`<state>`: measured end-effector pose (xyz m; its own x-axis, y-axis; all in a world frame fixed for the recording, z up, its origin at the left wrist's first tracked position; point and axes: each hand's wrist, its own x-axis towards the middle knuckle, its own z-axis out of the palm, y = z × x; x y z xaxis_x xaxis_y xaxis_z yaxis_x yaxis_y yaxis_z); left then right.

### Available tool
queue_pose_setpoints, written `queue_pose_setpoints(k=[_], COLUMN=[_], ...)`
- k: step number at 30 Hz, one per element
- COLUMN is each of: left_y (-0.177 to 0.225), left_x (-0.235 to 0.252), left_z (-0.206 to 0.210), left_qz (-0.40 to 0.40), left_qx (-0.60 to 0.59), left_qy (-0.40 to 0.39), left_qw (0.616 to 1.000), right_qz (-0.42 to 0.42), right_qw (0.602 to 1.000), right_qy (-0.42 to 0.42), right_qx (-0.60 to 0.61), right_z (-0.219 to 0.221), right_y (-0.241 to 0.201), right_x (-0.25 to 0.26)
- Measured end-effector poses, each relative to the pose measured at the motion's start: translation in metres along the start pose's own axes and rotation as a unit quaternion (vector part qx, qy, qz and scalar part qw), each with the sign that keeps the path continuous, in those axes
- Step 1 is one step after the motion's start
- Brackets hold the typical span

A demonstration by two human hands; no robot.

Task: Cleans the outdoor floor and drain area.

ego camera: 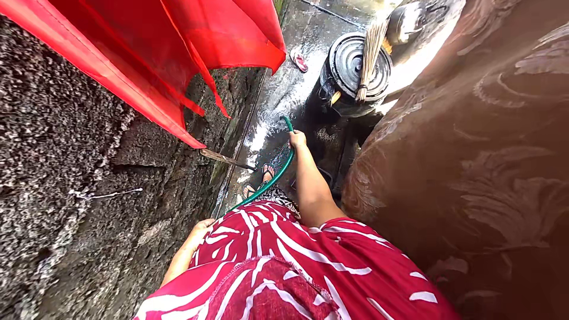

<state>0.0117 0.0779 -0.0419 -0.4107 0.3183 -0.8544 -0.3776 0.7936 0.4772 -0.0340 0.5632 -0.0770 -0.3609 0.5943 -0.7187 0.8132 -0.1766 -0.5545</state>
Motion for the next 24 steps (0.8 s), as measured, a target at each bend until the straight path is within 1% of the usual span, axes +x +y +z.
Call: queue_pose_setpoints(k=[2,3,5,7,9,13,16,18,21,24], left_y=[0.007,0.007,0.005,0.003,0.001,0.008,0.019,0.028,0.036,0.029], left_x=[-0.005,-0.004,-0.001,0.004,0.010,0.025,0.031,0.030,0.029,0.033], left_z=[0.003,0.001,0.000,0.000,-0.001,0.000,0.000,-0.001,-0.003,-0.001], left_qz=[-0.010,-0.014,-0.007,0.007,0.019,0.058,0.075,0.076,0.074,0.077], left_qx=[-0.008,-0.002,0.012,0.028,0.027,0.015,0.010,0.013,0.014,-0.002], left_qy=[-0.010,-0.011,0.004,0.023,0.037,0.045,0.049,0.052,0.045,0.045], left_qw=[1.000,1.000,1.000,0.999,0.999,0.997,0.996,0.996,0.996,0.996], right_qz=[0.008,0.005,-0.036,-0.095,-0.139,-0.184,-0.215,-0.221,-0.219,-0.217], right_qw=[1.000,1.000,0.993,0.971,0.949,0.916,0.898,0.892,0.893,0.900], right_qy=[-0.003,0.016,0.080,0.144,0.181,0.228,0.249,0.251,0.252,0.248], right_qx=[-0.007,0.010,0.085,0.166,0.218,0.275,0.294,0.303,0.302,0.285], right_z=[-0.004,-0.005,-0.003,0.001,0.003,-0.005,-0.014,-0.017,-0.018,-0.017], right_y=[0.008,0.009,0.010,0.007,-0.005,-0.043,-0.068,-0.081,-0.089,-0.088], right_x=[0.002,-0.003,-0.015,-0.023,-0.033,-0.050,-0.059,-0.064,-0.065,-0.061])
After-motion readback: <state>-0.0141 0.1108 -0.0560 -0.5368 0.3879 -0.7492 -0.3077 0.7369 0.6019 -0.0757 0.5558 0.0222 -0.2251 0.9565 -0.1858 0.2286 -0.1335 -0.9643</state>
